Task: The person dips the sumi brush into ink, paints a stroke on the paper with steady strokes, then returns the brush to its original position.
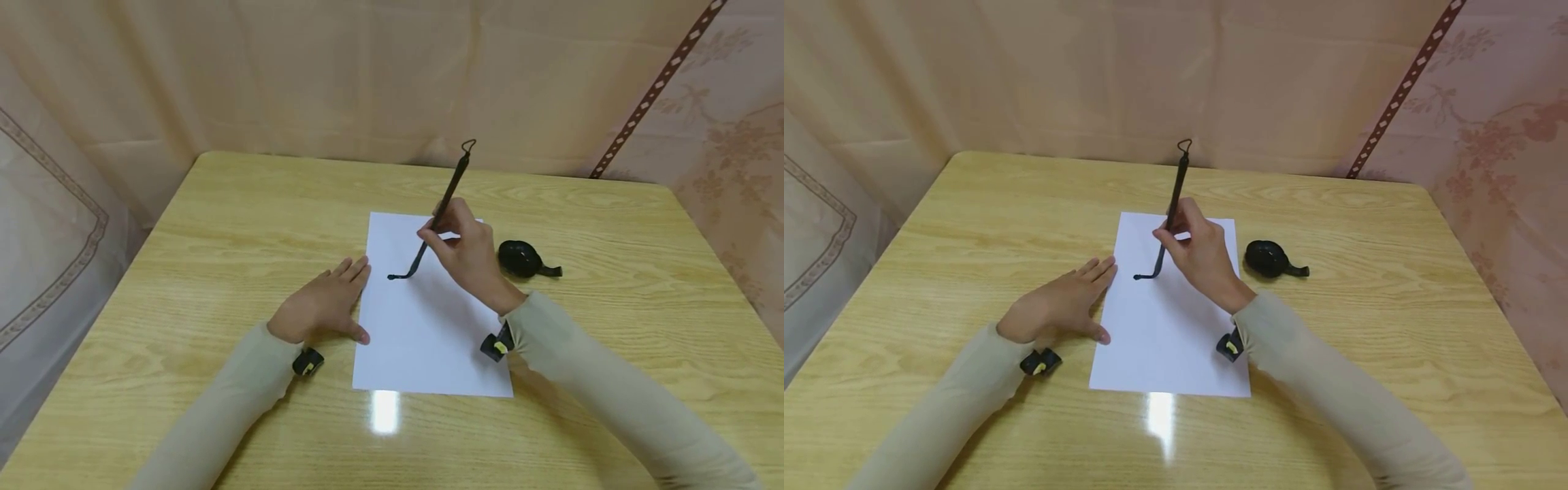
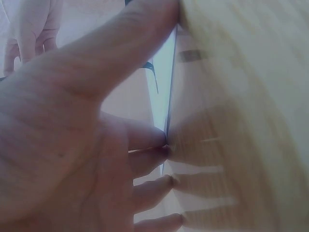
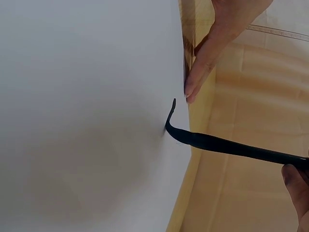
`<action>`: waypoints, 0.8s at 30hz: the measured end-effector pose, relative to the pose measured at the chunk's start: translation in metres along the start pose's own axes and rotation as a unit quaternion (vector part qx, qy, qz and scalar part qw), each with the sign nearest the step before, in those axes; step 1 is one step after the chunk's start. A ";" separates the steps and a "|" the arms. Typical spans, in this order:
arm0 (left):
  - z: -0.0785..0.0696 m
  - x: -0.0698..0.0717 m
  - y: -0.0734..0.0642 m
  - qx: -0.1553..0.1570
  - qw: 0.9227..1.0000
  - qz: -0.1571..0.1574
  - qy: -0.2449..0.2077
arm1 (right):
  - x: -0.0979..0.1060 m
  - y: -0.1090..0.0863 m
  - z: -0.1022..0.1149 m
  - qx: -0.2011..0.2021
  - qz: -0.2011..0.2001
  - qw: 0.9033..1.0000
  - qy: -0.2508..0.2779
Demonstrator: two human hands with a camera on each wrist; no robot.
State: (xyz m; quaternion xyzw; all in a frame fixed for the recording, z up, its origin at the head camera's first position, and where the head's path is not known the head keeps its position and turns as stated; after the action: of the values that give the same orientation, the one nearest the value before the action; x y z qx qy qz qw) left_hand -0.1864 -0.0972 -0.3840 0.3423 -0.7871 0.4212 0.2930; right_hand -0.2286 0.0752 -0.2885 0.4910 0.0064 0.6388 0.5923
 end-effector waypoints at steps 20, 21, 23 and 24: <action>0.000 -0.001 0.000 -0.006 1.000 -0.002 0.006 | 0.007 -0.005 -0.008 -0.010 -0.009 1.000 -0.003; 0.000 -0.001 -0.001 -0.005 1.000 -0.002 0.005 | 0.008 -0.005 -0.009 -0.009 -0.009 1.000 -0.005; 0.000 -0.001 -0.001 -0.006 1.000 -0.003 0.003 | 0.009 -0.005 -0.009 -0.008 -0.010 1.000 -0.006; 0.000 0.000 -0.001 -0.006 1.000 -0.003 0.002 | 0.010 -0.005 -0.009 -0.008 -0.010 1.000 -0.007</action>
State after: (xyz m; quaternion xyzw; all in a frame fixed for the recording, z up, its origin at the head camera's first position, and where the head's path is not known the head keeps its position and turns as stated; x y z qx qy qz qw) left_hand -0.1852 -0.0976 -0.3839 0.3421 -0.7880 0.4161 0.2981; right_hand -0.2290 0.0897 -0.2900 0.4906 0.0022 0.6296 0.6024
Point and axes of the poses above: each hand's wrist, its own y-axis towards the middle knuckle, its own x-axis out of the back of the hand, z = x × y, the point moved 7 cm from there along y, towards the middle knuckle, and after that the axes turned 14 degrees about -y, right-handed, at the moved point
